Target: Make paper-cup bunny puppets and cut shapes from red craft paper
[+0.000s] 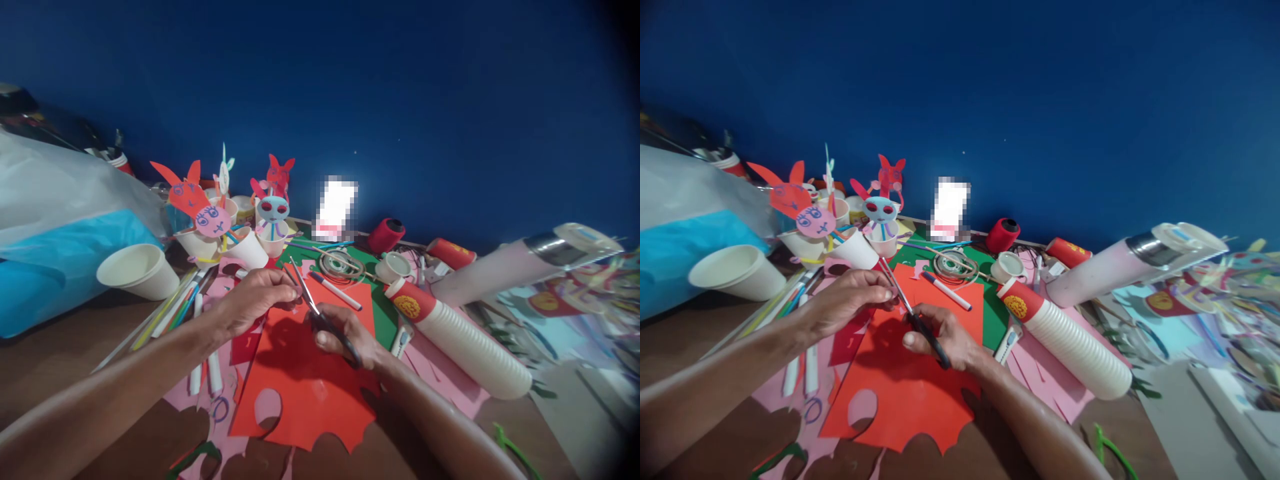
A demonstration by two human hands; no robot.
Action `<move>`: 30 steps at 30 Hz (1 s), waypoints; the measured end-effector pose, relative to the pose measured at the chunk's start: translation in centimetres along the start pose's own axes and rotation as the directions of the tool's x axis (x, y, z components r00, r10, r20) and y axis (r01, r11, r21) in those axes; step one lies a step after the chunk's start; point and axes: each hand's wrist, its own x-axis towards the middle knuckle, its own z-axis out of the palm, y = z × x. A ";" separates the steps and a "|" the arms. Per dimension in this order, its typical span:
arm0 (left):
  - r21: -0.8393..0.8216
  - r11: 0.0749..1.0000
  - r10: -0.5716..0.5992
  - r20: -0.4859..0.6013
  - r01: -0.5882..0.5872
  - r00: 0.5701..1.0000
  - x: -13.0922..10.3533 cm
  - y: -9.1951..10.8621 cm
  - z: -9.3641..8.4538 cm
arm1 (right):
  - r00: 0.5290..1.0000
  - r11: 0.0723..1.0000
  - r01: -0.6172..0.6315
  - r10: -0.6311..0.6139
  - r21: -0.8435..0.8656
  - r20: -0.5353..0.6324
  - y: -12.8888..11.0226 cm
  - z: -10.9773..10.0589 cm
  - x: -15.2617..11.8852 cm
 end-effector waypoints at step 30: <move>-0.222 0.972 0.043 -0.149 -0.076 0.988 0.1 0.4 0.1 | 0.994 0.996 -0.074 0.077 0.049 -0.077 0.5 -0.3 0.6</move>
